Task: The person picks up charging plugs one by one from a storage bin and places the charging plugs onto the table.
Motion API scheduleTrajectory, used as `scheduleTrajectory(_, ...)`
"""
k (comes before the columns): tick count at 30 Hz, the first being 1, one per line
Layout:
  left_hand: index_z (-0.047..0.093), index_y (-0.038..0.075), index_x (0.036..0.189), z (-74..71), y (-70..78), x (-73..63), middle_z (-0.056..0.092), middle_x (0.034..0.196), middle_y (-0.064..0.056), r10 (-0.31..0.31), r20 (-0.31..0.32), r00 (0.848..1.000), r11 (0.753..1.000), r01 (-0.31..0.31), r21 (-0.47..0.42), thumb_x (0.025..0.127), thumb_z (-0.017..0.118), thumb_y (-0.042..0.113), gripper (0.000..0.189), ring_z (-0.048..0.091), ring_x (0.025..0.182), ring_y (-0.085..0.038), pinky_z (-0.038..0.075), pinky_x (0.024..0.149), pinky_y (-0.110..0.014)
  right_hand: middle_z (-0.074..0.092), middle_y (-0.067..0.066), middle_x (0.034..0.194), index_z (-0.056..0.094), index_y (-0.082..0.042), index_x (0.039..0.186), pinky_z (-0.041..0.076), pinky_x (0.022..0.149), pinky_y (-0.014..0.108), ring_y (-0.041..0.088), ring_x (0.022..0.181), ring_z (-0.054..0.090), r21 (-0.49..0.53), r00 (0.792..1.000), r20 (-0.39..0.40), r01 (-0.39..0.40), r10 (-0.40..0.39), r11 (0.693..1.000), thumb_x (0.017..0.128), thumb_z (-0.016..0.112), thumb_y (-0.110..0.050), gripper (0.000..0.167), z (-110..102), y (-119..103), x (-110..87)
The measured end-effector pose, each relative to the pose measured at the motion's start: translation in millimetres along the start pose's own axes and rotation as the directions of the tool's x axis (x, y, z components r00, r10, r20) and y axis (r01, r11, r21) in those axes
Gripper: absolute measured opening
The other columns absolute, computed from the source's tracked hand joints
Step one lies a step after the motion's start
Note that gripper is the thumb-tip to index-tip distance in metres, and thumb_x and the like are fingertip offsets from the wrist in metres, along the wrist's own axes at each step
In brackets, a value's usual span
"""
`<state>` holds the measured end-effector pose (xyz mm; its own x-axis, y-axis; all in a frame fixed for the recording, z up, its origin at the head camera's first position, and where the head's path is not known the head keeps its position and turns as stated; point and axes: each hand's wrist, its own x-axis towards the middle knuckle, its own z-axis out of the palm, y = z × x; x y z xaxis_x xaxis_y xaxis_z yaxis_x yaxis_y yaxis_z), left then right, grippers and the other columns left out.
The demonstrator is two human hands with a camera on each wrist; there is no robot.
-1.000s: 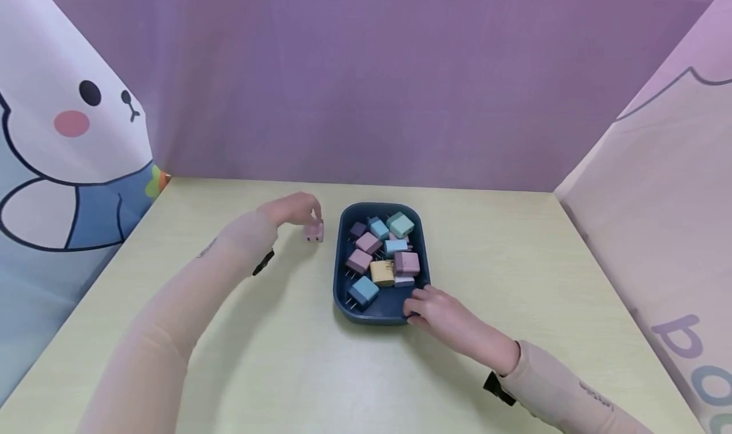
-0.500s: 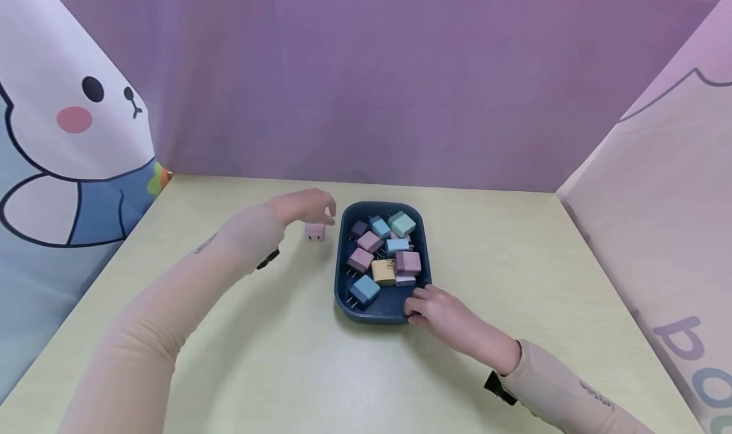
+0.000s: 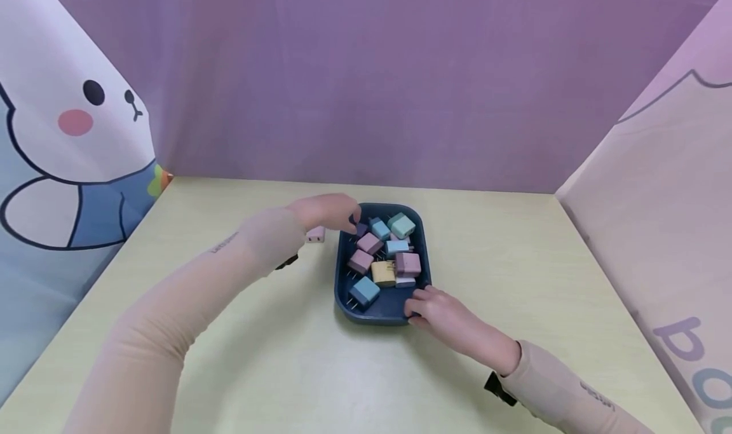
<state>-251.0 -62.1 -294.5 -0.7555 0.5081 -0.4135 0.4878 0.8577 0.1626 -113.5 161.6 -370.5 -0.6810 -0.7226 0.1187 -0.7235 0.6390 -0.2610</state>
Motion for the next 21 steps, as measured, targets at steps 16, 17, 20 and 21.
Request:
scheduleTrajectory(16, 0.054, 0.011, 0.119, 2.6, 35.3, 16.8, 0.051, 0.122, -0.004, 0.085, -0.003, 0.996, 0.995, -0.085, 0.043, 0.087, 0.055, 0.022, 0.034, 0.05, 0.1, -0.015, 0.042, 0.087, -0.03, 0.053, -0.005, 0.073, 0.061, -0.013, 0.077, 0.042, 0.058, 0.02, 0.01, 0.067, 0.045, -0.016, 1.0, -0.012, 0.011, -0.012, 1.0, 0.074, 0.068, -0.005, 0.011, 1, 0, -0.3)
scheduleTrajectory(17, 0.054, 0.012, 0.119, 3.2, 37.6, 17.9, 0.05, 0.123, -0.003, 0.088, -0.005, 0.996, 0.995, -0.088, 0.048, 0.087, 0.055, 0.023, 0.034, 0.049, 0.101, -0.014, 0.041, 0.088, -0.03, 0.053, -0.005, 0.073, 0.061, -0.013, 0.077, 0.042, 0.058, 0.02, 0.01, 0.067, 0.045, -0.016, 1.0, -0.015, 0.015, -0.015, 1.0, 0.074, 0.069, -0.005, 0.011, 2, 1, -0.3)
scheduleTrajectory(20, 0.055, 0.012, 0.119, 4.7, 44.2, 21.3, 0.051, 0.121, -0.002, 0.112, -0.001, 0.994, 0.991, -0.111, 0.068, 0.087, 0.056, 0.023, 0.034, 0.049, 0.102, -0.014, 0.041, 0.088, -0.029, 0.053, -0.005, 0.073, 0.061, -0.013, 0.077, 0.042, 0.058, 0.02, 0.01, 0.067, 0.045, -0.016, 1.0, -0.021, 0.021, -0.022, 1.0, 0.073, 0.069, -0.005, 0.012, 2, 1, -0.2)
scheduleTrajectory(21, 0.055, 0.012, 0.119, 5.2, 46.6, 22.5, 0.053, 0.12, -0.002, 0.121, -0.002, 0.993, 0.99, -0.12, 0.076, 0.087, 0.055, 0.024, 0.034, 0.05, 0.101, -0.013, 0.042, 0.087, -0.029, 0.052, -0.005, 0.072, 0.061, -0.013, 0.076, 0.041, 0.058, 0.02, 0.01, 0.067, 0.045, -0.015, 1.0, -0.022, 0.022, -0.023, 1.0, 0.073, 0.069, -0.005, 0.012, 2, 1, -0.2)
